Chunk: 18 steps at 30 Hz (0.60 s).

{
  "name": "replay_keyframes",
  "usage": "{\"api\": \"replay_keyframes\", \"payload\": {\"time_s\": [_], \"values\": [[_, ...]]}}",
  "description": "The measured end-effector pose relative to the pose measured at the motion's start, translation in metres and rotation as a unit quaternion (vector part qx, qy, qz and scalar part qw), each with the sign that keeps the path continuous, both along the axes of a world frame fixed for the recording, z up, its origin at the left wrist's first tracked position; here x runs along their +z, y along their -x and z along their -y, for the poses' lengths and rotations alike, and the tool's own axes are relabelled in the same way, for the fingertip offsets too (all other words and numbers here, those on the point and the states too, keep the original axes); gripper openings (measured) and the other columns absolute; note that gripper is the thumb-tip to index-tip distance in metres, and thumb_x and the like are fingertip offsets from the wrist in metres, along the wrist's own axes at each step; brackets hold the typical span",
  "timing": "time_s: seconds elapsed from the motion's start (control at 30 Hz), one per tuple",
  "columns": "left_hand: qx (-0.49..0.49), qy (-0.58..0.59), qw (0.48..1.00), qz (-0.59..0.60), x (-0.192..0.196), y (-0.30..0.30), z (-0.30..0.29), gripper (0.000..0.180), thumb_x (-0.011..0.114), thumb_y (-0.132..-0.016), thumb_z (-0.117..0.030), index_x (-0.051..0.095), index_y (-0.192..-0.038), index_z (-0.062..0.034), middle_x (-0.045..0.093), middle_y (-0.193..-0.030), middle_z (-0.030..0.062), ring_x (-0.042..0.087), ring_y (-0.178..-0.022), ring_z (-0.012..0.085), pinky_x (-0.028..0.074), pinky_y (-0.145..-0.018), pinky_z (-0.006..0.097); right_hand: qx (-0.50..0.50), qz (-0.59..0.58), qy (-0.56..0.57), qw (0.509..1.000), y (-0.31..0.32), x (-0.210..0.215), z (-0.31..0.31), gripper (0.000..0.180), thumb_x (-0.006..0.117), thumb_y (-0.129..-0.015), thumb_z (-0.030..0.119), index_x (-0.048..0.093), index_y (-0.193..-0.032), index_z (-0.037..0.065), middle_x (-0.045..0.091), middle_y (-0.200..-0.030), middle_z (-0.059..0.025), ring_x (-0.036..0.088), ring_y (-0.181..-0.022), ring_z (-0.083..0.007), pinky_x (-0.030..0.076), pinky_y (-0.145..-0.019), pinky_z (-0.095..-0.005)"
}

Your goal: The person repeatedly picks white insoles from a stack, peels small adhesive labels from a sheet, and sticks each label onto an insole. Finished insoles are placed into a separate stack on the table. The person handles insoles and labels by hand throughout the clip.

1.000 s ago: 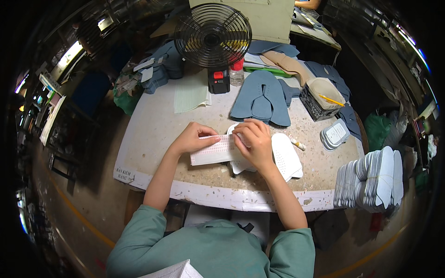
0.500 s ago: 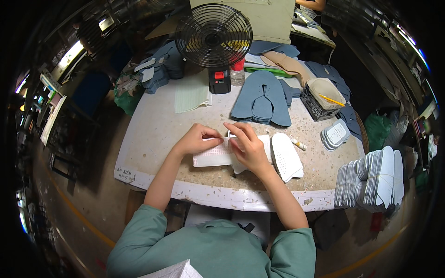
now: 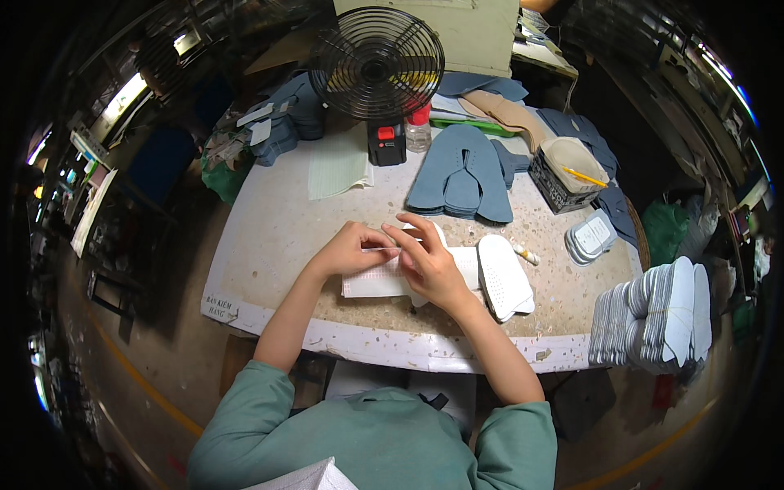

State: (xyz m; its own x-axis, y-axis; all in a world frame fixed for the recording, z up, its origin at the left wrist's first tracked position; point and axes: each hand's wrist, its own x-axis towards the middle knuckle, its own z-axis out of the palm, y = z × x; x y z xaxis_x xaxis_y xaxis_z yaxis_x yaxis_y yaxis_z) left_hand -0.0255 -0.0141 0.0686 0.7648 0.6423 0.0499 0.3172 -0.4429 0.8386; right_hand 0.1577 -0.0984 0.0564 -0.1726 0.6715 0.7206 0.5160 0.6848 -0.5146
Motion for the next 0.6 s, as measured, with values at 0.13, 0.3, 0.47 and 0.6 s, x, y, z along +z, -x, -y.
{"api": "replay_keyframes", "payload": {"time_s": [0.13,0.3,0.47,0.6], "values": [[0.002,0.006,0.999,0.032,-0.002,0.0,0.001,0.015,0.07,-0.084,-0.012,0.073,-0.092,0.0007,0.072,-0.079,0.0069,0.062,-0.075,0.0077,0.051,-0.076,0.027,-0.003,-0.058,0.044,0.997,0.002,-0.003,0.001,0.06,0.061,-0.077,-0.012,0.054,-0.133,0.009,0.047,-0.129,-0.0133,0.064,-0.097,-0.0227,0.058,-0.08,-0.0304],[0.085,0.018,0.994,0.071,-0.023,0.001,-0.017,0.015,0.068,-0.088,-0.013,0.073,-0.093,0.0,0.071,-0.081,0.0042,0.062,-0.075,0.0075,0.051,-0.073,0.026,0.041,-0.362,0.188,0.912,-0.008,-0.001,-0.002,0.056,0.059,-0.081,-0.01,0.049,-0.134,0.003,0.046,-0.129,-0.0092,0.059,-0.102,-0.0138,0.054,-0.083,-0.0223],[0.307,-0.02,0.947,0.088,-0.042,0.011,-0.046,0.031,0.065,-0.09,-0.015,0.062,-0.119,-0.0058,0.072,-0.094,0.0094,0.068,-0.082,0.0189,0.053,-0.075,0.031,0.007,-0.398,0.201,0.895,-0.032,0.008,-0.004,0.033,0.063,-0.087,0.001,0.059,-0.12,0.001,0.061,-0.11,-0.006,0.059,-0.096,-0.0109,0.051,-0.079,-0.0238],[0.333,-0.305,0.892,0.019,-0.037,0.006,-0.033,0.035,0.067,-0.084,-0.014,0.062,-0.118,-0.0084,0.069,-0.103,0.0118,0.067,-0.094,0.0263,0.053,-0.081,0.037,0.021,-0.363,0.274,0.89,-0.051,0.018,0.006,0.018,0.07,-0.086,0.01,0.069,-0.103,0.003,0.067,-0.092,-0.0005,0.059,-0.085,-0.0066,0.047,-0.069,-0.0223]]}}
